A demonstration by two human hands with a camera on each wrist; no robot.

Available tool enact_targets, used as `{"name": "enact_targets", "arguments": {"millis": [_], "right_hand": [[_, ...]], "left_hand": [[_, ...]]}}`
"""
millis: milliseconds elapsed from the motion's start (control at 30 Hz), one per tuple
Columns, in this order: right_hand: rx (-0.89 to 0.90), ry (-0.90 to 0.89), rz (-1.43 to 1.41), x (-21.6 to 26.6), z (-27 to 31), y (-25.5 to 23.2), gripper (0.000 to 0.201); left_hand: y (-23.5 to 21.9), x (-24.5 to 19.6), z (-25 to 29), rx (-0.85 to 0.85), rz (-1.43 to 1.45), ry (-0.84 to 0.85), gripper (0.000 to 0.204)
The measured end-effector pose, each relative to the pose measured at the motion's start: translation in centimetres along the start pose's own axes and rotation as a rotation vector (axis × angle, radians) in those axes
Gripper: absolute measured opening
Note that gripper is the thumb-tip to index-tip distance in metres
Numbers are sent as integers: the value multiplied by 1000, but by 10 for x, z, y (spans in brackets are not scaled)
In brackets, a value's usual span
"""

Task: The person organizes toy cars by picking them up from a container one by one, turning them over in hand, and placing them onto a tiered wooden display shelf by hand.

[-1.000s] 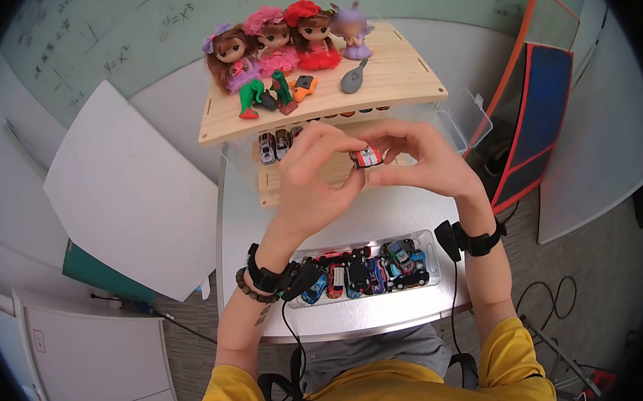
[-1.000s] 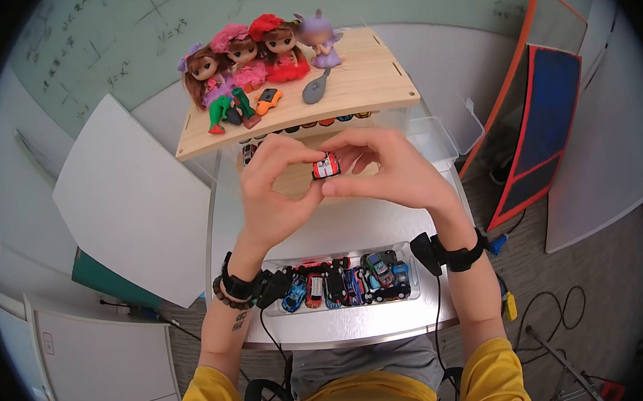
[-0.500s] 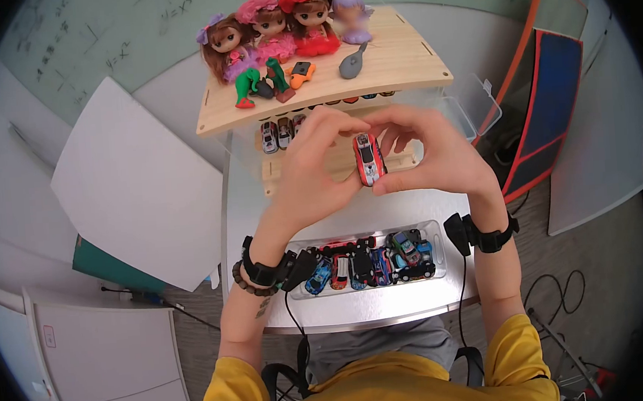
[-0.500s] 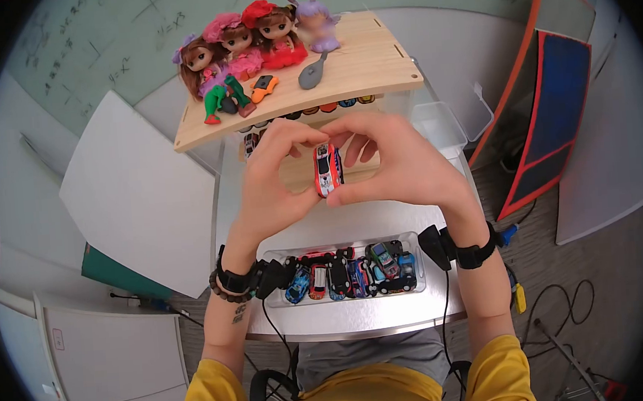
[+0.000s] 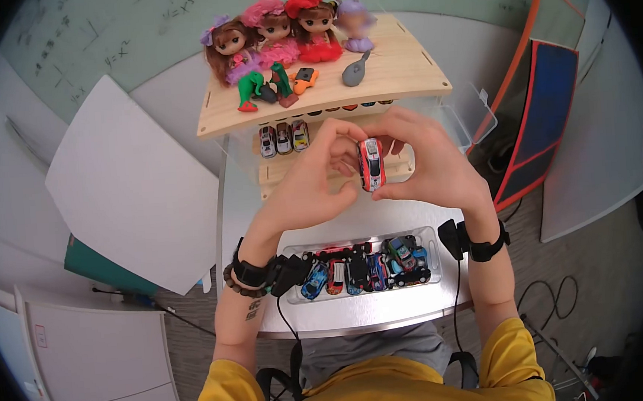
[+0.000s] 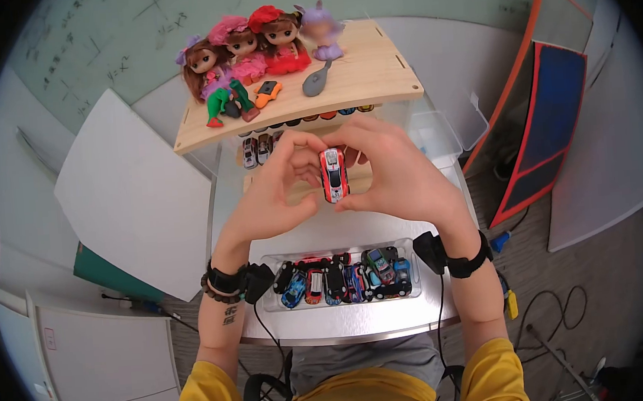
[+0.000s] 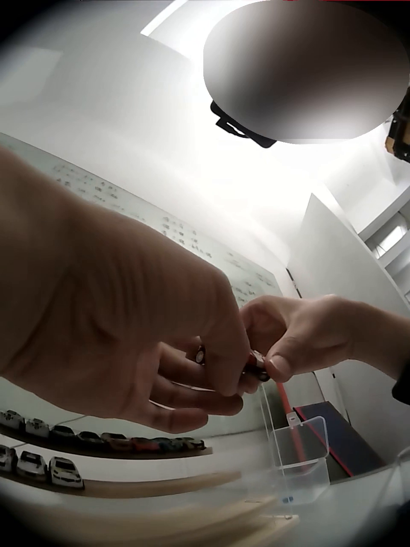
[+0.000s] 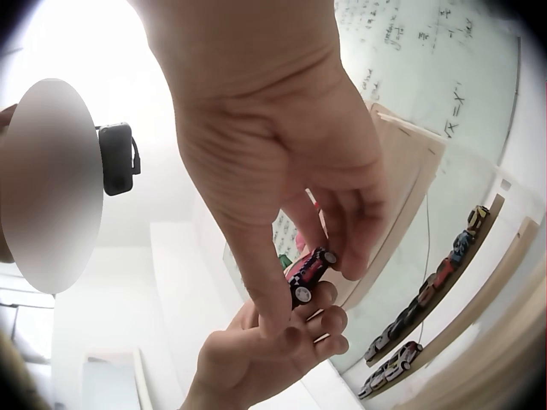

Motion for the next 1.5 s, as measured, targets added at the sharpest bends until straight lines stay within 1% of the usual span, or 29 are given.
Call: {"name": "enact_targets", "arguments": {"millis": [67, 200, 300, 367, 467, 800, 967, 1033, 1100, 1467, 1500], "right_hand": [[-4, -41, 8, 3, 1, 2, 61], [21, -38, 30, 10, 0, 2, 61], [27, -47, 26, 11, 0, 4, 60], [31, -48, 36, 8, 0, 6, 59], [-9, -65, 45, 1, 1, 10, 62], [0, -65, 49, -1, 1, 12, 56], [23, -55, 47, -1, 0, 11, 54], [44, -56, 60, -1, 0, 12, 58], [35, -51, 54, 1, -1, 12, 58], [44, 3, 64, 1, 0, 12, 65], [34, 26, 70, -1, 0, 13, 70]], "left_hand": [[-1, 1, 2, 0, 17, 17, 50], [-3, 3, 3, 16, 99, 32, 45], [-1, 2, 3, 0, 85, 47, 44], [-1, 7, 2, -5, 84, 44, 44], [-1, 10, 1, -11, 85, 39, 45], [0, 11, 0, -27, 74, -12, 47], [1, 13, 0, -47, 64, 1, 49], [0, 12, 0, -60, 72, 15, 50], [-2, 13, 0, -88, 101, -8, 50], [-2, 14, -1, -99, 125, 12, 50], [-2, 13, -1, -100, 140, 12, 49]]}}
Point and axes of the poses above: each hand's wrist, its own z-axis away from the middle knuckle, its own y-axis out of the palm, x = y × z, the point moved 4 cm from there along -z, towards the middle knuckle, and after that the axes turned 8 degrees about x, right-handed, at the moved point
